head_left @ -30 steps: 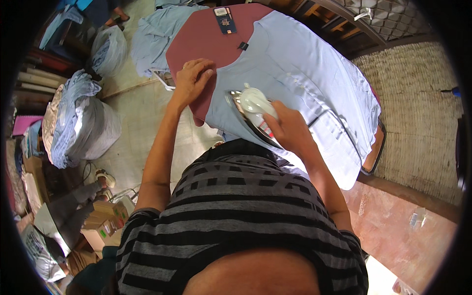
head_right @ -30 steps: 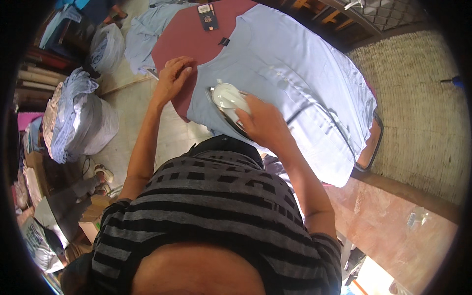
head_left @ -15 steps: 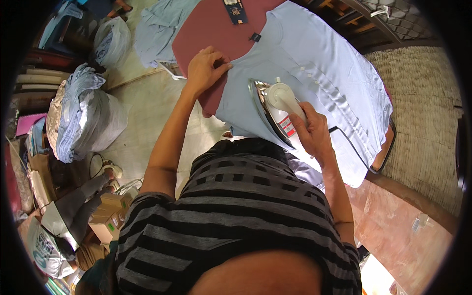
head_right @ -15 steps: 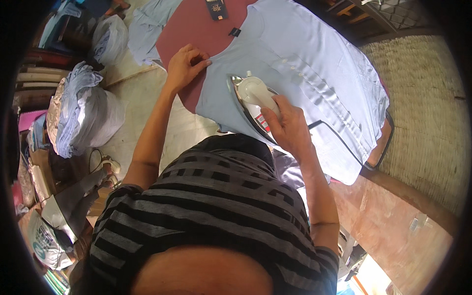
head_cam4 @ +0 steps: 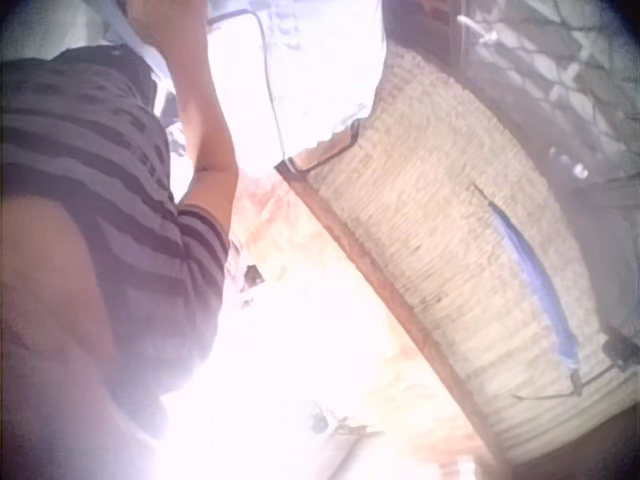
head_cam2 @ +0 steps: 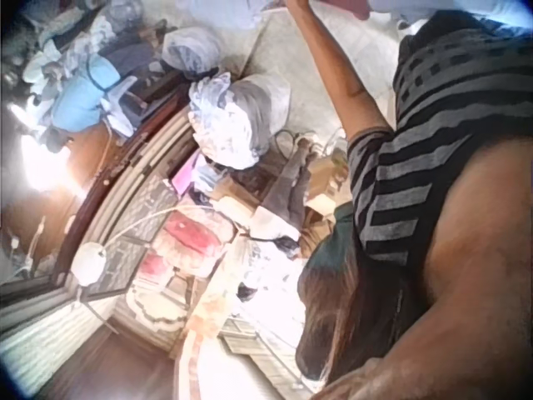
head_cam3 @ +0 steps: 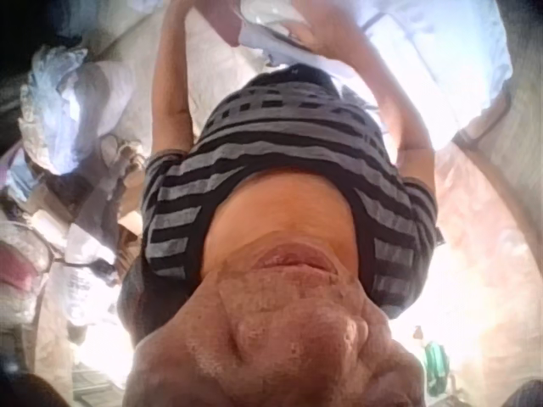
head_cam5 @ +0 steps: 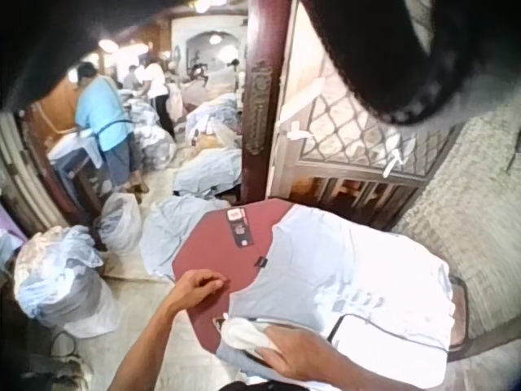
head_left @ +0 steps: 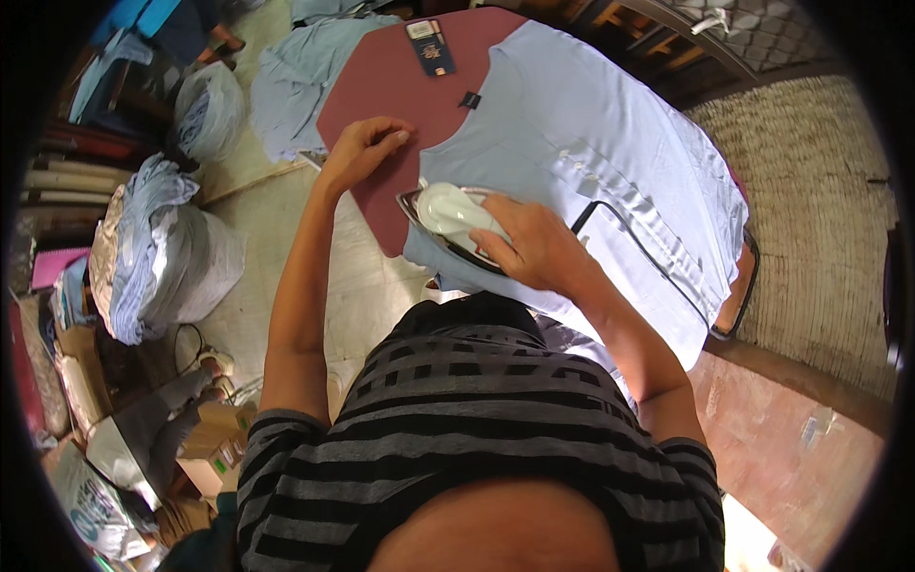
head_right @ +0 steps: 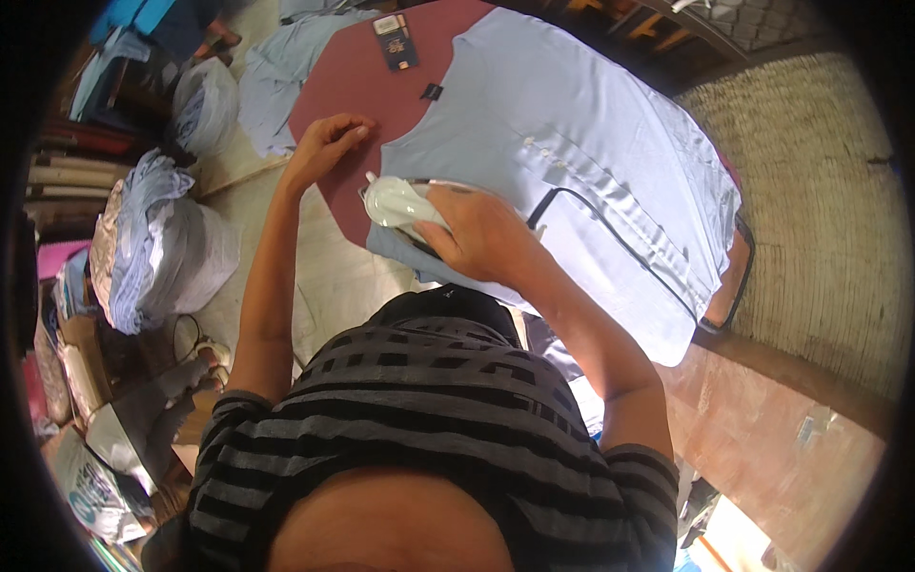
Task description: The person irons a blue shirt on a pink ironing board using an iron, then picks up the shirt, shakes it, and begins to fold it on the board.
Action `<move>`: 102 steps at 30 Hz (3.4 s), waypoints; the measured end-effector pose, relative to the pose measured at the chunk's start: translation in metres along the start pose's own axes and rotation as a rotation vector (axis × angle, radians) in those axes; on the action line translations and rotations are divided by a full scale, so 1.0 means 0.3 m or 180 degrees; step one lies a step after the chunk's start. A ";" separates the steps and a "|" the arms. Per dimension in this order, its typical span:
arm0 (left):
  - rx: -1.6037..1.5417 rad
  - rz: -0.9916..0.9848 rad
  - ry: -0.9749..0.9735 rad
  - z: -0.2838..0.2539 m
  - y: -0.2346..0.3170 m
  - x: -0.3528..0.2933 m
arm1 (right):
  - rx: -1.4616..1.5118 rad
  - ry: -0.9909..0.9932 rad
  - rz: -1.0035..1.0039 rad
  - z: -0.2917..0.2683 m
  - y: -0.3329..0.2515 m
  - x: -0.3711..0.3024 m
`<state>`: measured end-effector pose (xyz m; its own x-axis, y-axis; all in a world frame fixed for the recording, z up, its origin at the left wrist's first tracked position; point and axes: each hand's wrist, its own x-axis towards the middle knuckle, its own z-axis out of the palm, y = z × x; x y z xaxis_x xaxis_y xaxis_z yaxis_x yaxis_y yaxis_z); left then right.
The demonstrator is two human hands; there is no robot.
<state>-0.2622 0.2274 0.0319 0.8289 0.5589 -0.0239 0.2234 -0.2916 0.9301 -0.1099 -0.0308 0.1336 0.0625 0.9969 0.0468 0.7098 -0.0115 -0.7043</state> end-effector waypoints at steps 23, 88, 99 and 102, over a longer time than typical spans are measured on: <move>0.2204 0.0896 0.1129 0.457 0.171 0.176 | 0.0646 0.0924 0.1798 -0.139 0.044 -0.315; 0.0657 0.1427 0.0882 0.348 0.093 0.180 | 0.3043 0.1559 0.2081 0.059 -0.019 -0.039; 0.0959 0.1550 0.0814 0.349 0.097 0.177 | 0.2393 0.1029 0.2201 -0.039 0.017 -0.253; 0.1042 0.1553 0.0811 0.355 0.106 0.176 | 0.1697 0.1028 0.2244 -0.084 0.024 -0.340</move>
<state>-0.1568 0.1649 0.0212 0.7358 0.4575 0.4993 0.0298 -0.7585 0.6510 -0.0935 -0.1345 0.1417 0.6036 0.7030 -0.3762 0.0241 -0.4877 -0.8727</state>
